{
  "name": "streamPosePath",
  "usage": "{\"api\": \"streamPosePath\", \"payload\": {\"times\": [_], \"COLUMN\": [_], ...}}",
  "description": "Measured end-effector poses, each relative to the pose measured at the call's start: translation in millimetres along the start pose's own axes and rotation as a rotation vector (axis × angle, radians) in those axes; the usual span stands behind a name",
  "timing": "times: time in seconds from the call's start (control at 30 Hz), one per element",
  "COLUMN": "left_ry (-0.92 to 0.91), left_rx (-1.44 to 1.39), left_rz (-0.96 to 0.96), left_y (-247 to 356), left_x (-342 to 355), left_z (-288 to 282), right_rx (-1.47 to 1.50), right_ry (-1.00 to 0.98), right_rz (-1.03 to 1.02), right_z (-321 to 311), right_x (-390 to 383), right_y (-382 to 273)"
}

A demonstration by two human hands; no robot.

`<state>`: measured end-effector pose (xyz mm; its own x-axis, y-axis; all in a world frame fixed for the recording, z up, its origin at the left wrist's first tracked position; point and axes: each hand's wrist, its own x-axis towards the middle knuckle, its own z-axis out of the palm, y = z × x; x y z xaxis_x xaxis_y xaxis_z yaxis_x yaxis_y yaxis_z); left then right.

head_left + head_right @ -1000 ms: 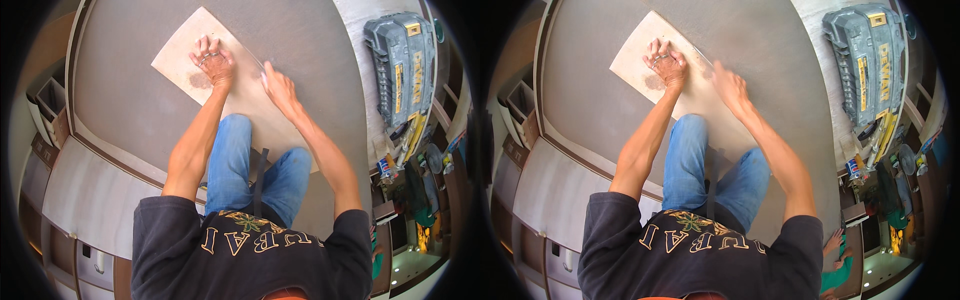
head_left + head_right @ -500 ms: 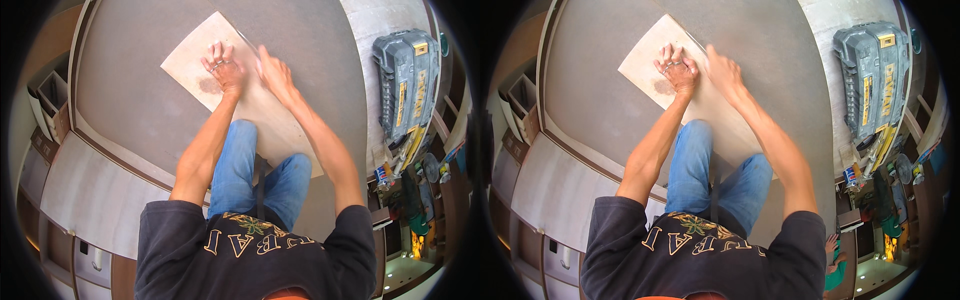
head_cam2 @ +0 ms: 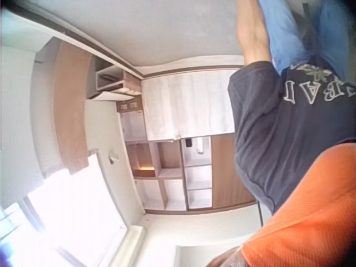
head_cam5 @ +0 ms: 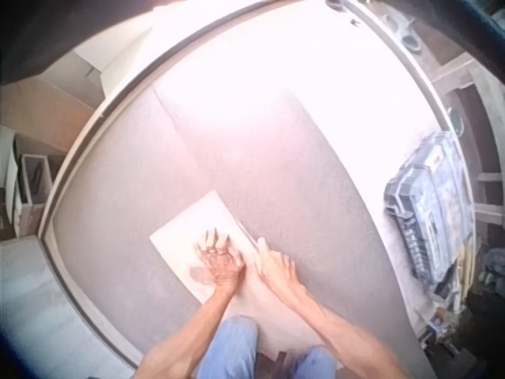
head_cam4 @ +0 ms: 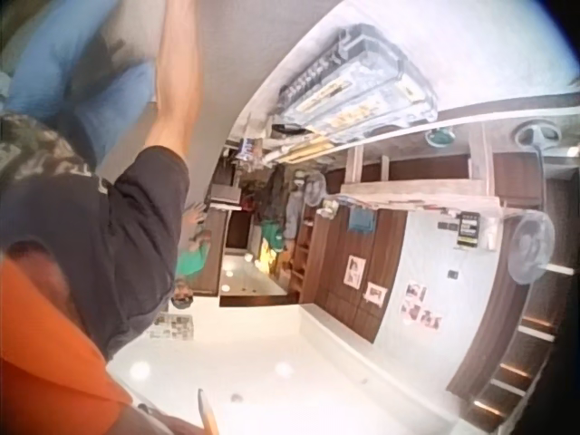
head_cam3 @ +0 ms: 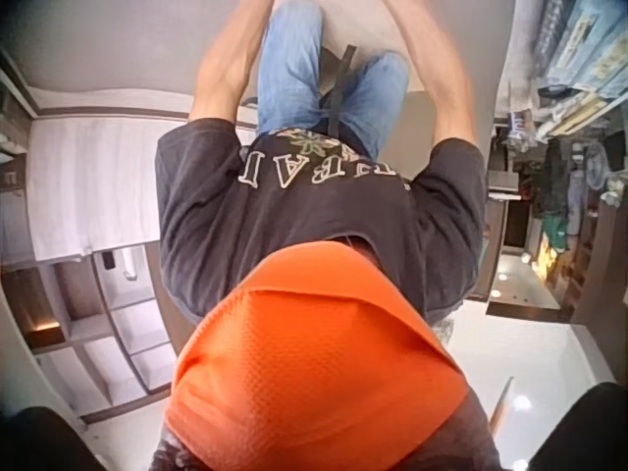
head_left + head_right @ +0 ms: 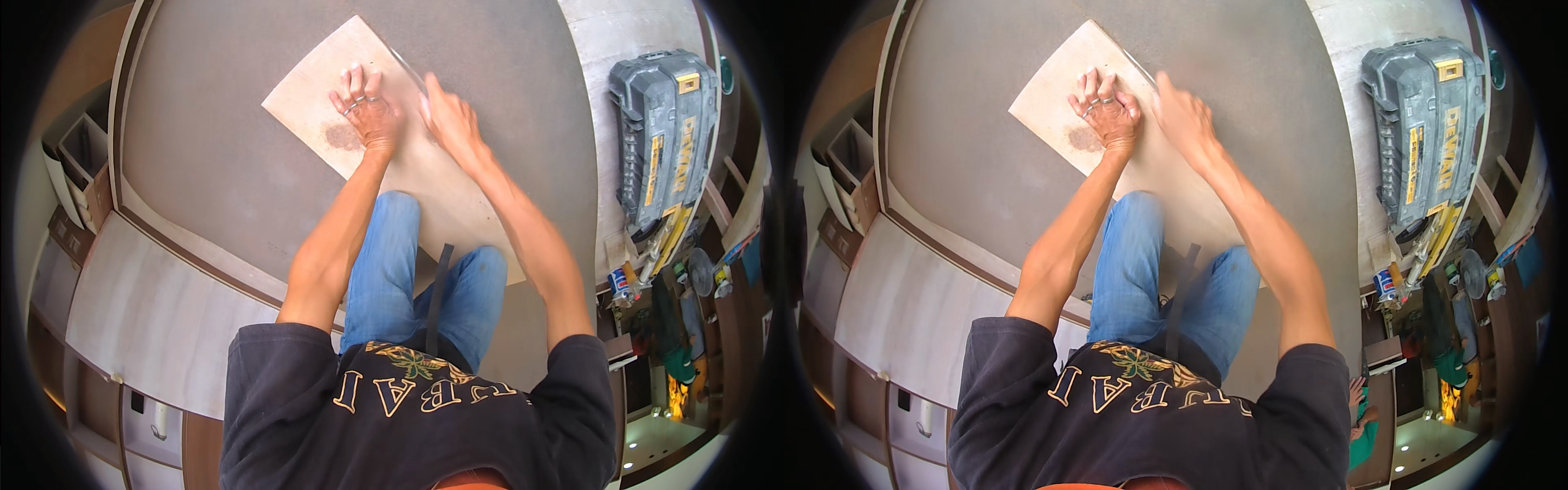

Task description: The person kneels on the floor and uses a utility knife to score and cut a rectangular wooden board. They measure the board with a tape measure and mark it with a pencil before completing the cut.

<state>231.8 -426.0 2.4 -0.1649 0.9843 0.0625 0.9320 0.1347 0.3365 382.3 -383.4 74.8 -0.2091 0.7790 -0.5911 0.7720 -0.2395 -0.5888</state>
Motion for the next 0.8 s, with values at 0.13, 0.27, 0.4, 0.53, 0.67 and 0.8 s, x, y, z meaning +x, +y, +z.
{"api": "streamPosePath", "payload": {"times": [0.13,0.27,0.4,0.53,0.67,0.8], "left_ry": [0.024,0.051,0.014,0.004,0.055,0.012], "left_rx": [-0.019,0.003,-0.022,0.013,0.014,-0.02], "left_rz": [-0.033,-0.006,0.02,-0.001,-0.023,-0.009], "left_y": [4.6,-1.1,6.8,0.7,0.2,2.4], "left_x": [7.4,6.1,12.4,3.3,15.6,-2.3], "left_z": [0.7,5.9,7.7,0.3,7.3,0.8], "right_rx": [0.006,0.05,0.044,0.003,0.008,0.024], "right_ry": [-0.085,0.031,0.092,-0.042,-0.13,0.079], "right_rz": [0.122,-0.024,-0.099,0.053,0.096,-0.081], "right_z": [-1.8,-29.6,-21.5,-3.6,-20.5,-25.2], "right_x": [-67.2,0.5,47.9,-21.8,-47.1,18.4], "right_y": [39.7,-13.5,-22.5,11.9,26.1,-17.2]}}
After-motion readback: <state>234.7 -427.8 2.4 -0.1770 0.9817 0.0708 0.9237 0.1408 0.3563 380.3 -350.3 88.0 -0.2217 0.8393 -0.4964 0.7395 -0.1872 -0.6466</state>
